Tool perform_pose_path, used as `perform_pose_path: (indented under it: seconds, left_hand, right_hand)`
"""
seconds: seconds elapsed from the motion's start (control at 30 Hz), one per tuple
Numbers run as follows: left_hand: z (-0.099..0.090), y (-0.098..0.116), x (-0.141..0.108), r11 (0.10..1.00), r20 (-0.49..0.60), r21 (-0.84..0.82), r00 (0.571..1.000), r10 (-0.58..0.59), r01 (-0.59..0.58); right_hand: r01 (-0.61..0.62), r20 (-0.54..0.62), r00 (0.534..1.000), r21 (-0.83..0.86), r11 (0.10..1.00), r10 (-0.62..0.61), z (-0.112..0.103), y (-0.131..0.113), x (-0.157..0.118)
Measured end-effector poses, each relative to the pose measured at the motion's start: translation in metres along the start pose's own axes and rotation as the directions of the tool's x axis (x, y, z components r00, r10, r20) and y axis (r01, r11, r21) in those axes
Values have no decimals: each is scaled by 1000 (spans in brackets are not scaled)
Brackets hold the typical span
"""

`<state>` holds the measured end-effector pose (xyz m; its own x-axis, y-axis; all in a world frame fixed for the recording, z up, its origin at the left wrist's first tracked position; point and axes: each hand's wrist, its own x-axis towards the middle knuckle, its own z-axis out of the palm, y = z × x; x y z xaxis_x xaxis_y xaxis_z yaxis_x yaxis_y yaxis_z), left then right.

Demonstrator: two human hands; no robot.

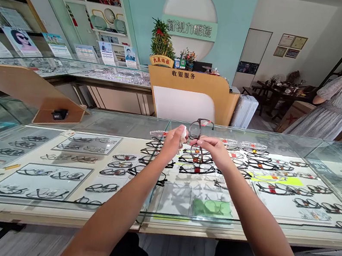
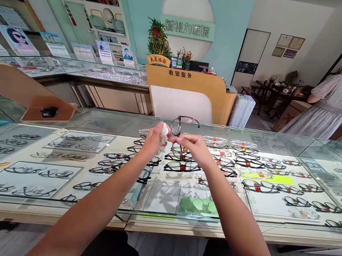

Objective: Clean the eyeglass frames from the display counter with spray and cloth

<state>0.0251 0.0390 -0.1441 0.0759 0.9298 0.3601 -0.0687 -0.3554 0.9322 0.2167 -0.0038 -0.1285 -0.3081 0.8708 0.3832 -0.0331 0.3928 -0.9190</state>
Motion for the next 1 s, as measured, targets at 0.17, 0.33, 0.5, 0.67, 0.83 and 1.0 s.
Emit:
perform_pose_path:
  seconds: [0.17,0.33,0.5,0.67,0.83,1.0]
  left_hand:
    - [1,3,-3,998,-4,54,999,32,-32]
    - [0,3,-2,996,20,74,999,42,-43]
    - [-1,0,-4,973,138,197,986,95,-121]
    - [1,3,-8,950,246,265,964,102,-168]
    - [0,4,-11,919,311,338,946,96,-204]
    - [-3,21,-11,940,256,305,964,71,-151]
  right_hand:
    - [3,28,1000,24,1000,-4,6,-5,-1]
    - [21,29,999,36,999,-22,5,-1,-1]
    - [17,-90,996,148,989,-3,2,6,2]
    - [-9,-185,979,379,925,85,-1,8,7]
    - [12,-211,974,409,913,82,-2,11,9]
    - [0,-194,976,440,898,95,-5,15,9]
